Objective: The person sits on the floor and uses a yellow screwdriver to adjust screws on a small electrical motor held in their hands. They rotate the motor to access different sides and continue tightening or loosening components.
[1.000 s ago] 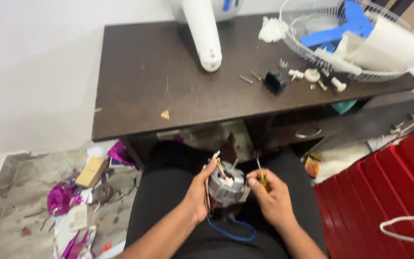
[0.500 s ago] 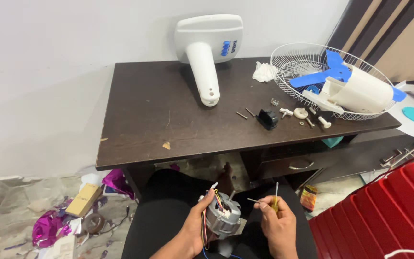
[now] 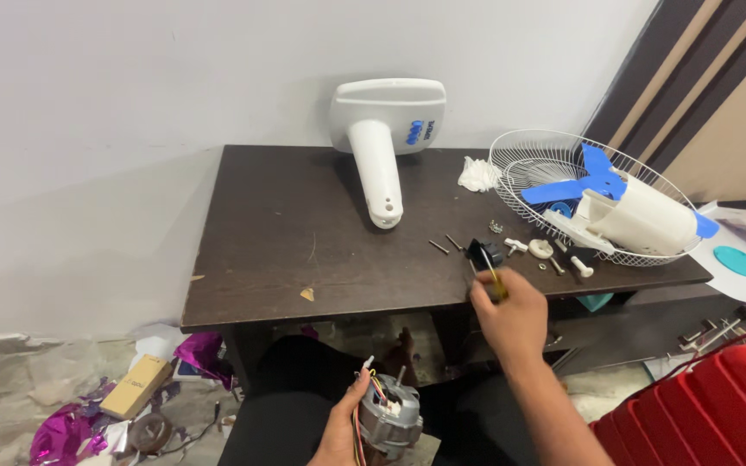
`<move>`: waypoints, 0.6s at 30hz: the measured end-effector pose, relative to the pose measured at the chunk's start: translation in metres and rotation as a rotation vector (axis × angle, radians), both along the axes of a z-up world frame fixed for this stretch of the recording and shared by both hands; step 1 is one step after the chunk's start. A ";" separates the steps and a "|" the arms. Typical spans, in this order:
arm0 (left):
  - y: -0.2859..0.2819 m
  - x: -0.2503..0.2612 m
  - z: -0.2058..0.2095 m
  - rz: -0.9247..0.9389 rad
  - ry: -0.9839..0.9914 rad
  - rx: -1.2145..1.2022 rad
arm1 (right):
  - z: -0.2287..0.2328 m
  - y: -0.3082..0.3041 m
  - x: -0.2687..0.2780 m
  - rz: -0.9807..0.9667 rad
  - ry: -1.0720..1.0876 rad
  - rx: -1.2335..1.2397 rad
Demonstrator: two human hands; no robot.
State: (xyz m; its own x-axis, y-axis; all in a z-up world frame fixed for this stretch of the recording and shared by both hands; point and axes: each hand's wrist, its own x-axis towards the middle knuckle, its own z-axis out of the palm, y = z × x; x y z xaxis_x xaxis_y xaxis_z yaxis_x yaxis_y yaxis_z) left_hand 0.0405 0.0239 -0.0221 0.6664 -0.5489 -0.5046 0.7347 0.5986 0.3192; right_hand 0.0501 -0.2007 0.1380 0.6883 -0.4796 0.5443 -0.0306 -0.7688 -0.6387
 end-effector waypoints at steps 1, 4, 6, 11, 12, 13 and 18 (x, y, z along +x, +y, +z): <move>-0.001 0.001 -0.009 0.006 -0.024 -0.023 | 0.006 0.000 0.009 0.005 0.014 -0.086; -0.004 0.009 -0.024 0.016 -0.093 -0.111 | 0.016 0.000 0.026 0.003 0.067 -0.201; -0.005 0.012 -0.024 0.007 -0.118 -0.192 | 0.019 -0.002 0.033 0.010 0.075 -0.239; 0.004 -0.008 -0.001 -0.157 0.020 0.001 | 0.005 -0.009 0.030 0.054 0.005 -0.364; 0.006 -0.010 0.006 -0.175 -0.030 0.028 | 0.002 -0.008 0.027 0.067 -0.052 -0.332; 0.007 -0.010 0.012 -0.185 -0.036 0.035 | -0.001 -0.007 0.022 0.083 -0.110 -0.297; 0.009 -0.016 0.027 -0.223 -0.094 -0.007 | -0.026 0.021 -0.041 0.249 -0.095 0.532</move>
State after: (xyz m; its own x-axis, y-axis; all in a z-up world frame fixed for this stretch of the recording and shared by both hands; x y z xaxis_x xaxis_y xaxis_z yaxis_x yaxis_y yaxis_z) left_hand 0.0249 0.0332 0.0048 0.5725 -0.6910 -0.4412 0.8160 0.4278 0.3889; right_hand 0.0093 -0.1796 0.1119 0.7748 -0.5339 0.3385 0.1859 -0.3193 -0.9292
